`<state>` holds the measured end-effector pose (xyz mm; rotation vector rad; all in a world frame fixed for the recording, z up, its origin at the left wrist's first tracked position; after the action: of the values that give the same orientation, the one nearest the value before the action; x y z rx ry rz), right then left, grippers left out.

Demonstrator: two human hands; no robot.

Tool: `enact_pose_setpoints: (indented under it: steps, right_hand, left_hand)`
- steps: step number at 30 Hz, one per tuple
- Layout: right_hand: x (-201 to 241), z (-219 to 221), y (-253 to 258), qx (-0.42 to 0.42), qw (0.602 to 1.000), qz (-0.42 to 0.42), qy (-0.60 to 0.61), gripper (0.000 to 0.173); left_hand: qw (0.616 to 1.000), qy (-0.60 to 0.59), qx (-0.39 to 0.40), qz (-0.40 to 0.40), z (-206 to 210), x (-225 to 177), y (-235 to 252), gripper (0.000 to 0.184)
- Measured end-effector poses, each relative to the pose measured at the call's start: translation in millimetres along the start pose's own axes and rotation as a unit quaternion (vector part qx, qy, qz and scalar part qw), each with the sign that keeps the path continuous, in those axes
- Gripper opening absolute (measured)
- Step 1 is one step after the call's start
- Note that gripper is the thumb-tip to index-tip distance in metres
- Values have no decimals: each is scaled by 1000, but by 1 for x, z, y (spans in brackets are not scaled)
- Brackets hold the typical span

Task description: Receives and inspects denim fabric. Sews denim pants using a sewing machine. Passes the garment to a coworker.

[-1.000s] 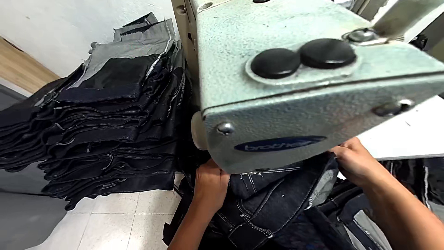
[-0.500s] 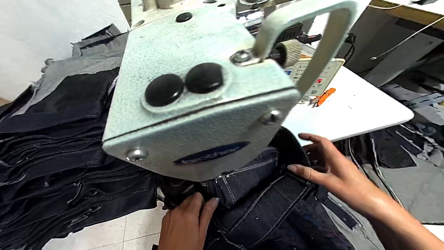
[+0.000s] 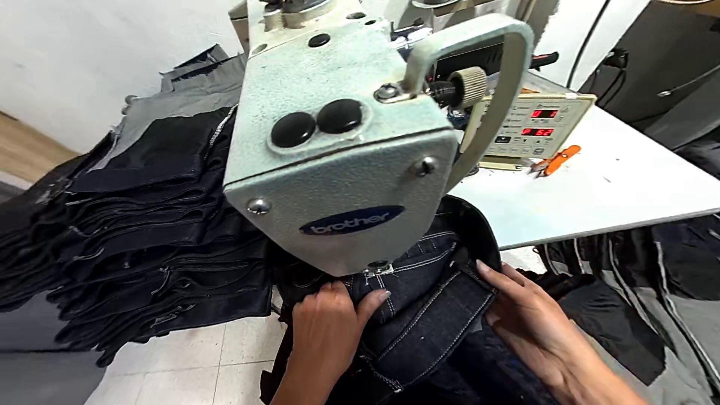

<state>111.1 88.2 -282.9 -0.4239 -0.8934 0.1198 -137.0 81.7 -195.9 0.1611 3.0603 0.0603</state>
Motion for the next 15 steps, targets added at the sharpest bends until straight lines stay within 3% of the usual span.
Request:
enact_pose_setpoints:
  steps: [2,4,6,7,9,11,13,15]
  right_hand:
    - [-5,-2,6,1,1000,-6,30,22]
    - [5,-8,18,46,999,-8,18,22]
    - [44,-21,36,143,980,-16,-134,30]
    - [72,-28,49,216,940,-29,-262,34]
    - [110,-25,76,330,807,-32,-489,23]
    - [99,6,96,390,701,-1,-597,24]
    - [73,63,105,412,676,-17,-611,24]
    - [57,119,100,411,686,-62,-598,19]
  left_hand:
    - [996,-59,64,-11,5,2,6,82]
    - [989,-132,67,-5,9,7,9,76]
    - [964,-255,77,-28,18,25,2,61]
    - [940,-327,85,-56,23,38,-7,51]
    - [874,-459,84,-133,31,70,-28,32]
    - [822,-536,40,-191,41,105,-47,20]
    - [805,-547,-4,-229,52,144,-59,17]
    - [813,-527,-18,-249,61,173,-72,19]
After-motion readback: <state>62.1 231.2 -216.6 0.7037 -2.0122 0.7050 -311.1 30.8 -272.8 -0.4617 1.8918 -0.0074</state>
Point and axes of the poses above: each hand's wrist, its own y-axis towards the middle knuckle, its own z-axis out of the palm, x = y × z, the point moved 7 cm from there along y, towards the middle knuckle, and after that the axes turned 9 degrees about x, right-handed, at the moved point
